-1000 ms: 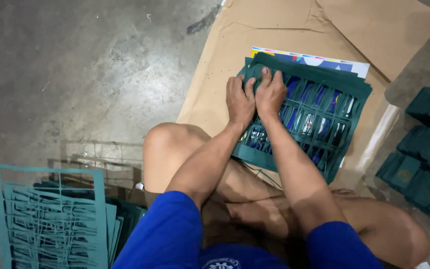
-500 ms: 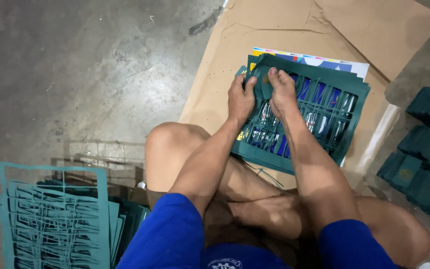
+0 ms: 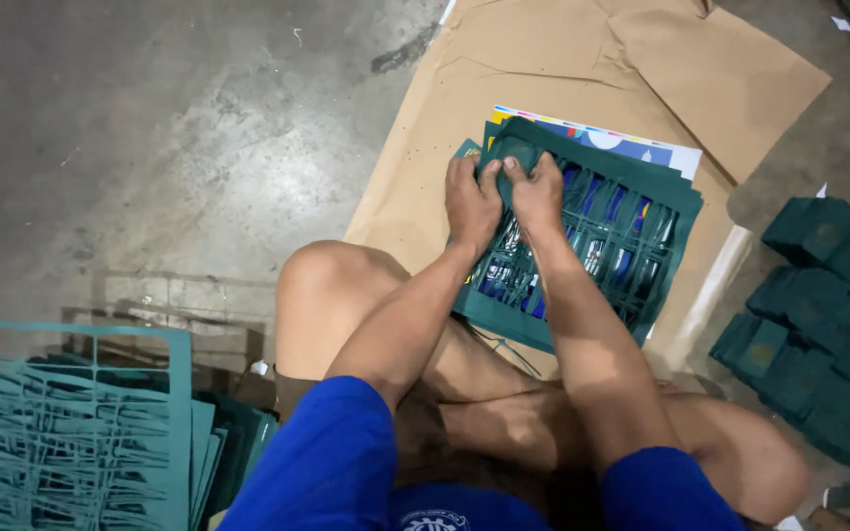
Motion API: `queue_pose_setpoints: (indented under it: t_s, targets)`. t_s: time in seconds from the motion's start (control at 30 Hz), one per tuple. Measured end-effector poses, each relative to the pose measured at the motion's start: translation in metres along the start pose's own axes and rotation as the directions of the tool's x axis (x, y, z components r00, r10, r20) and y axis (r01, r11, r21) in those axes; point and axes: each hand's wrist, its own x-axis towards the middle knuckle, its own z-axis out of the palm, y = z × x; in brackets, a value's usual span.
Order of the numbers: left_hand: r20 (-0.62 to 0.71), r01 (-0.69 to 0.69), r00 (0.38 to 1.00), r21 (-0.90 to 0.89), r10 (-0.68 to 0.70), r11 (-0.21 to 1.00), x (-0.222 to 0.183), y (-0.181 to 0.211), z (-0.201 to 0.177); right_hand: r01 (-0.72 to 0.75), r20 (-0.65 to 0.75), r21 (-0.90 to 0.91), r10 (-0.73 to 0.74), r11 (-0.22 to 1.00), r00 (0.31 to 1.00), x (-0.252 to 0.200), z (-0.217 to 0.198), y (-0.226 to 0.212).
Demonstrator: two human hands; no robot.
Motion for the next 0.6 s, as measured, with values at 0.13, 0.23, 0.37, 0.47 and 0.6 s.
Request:
queue_pose_setpoints:
  t_s: [0.13,0.23,0.37,0.47,0.6]
  targets:
    - [-0.053,-0.106,0.992,0.085,0.111,0.991,0.000,-0.002,-0.002,-0.023,-0.092,-0.155,0.009,0.988,0.996,-0.001,0.007,0.001]
    - [-0.048,-0.133,0.989,0.115,0.140,0.984,-0.002,-0.003,0.000,-0.018,-0.124,-0.181,-0.005,0.983,0.992,-0.002,0.009,0.005]
    - [-0.001,-0.101,0.995,0.064,0.101,0.993,0.003,-0.008,0.005,-0.062,0.041,0.142,0.057,0.988,0.998,0.004,-0.015,-0.002]
    - [0.061,-0.002,0.998,0.040,-0.001,0.999,0.002,-0.015,0.001,-0.249,0.314,0.439,0.112,0.863,0.943,-0.002,-0.025,-0.010]
    - [0.140,0.132,0.982,-0.006,-0.130,0.991,0.009,-0.001,-0.008,-0.321,0.405,0.503,0.109,0.803,0.908,0.000,-0.031,-0.016]
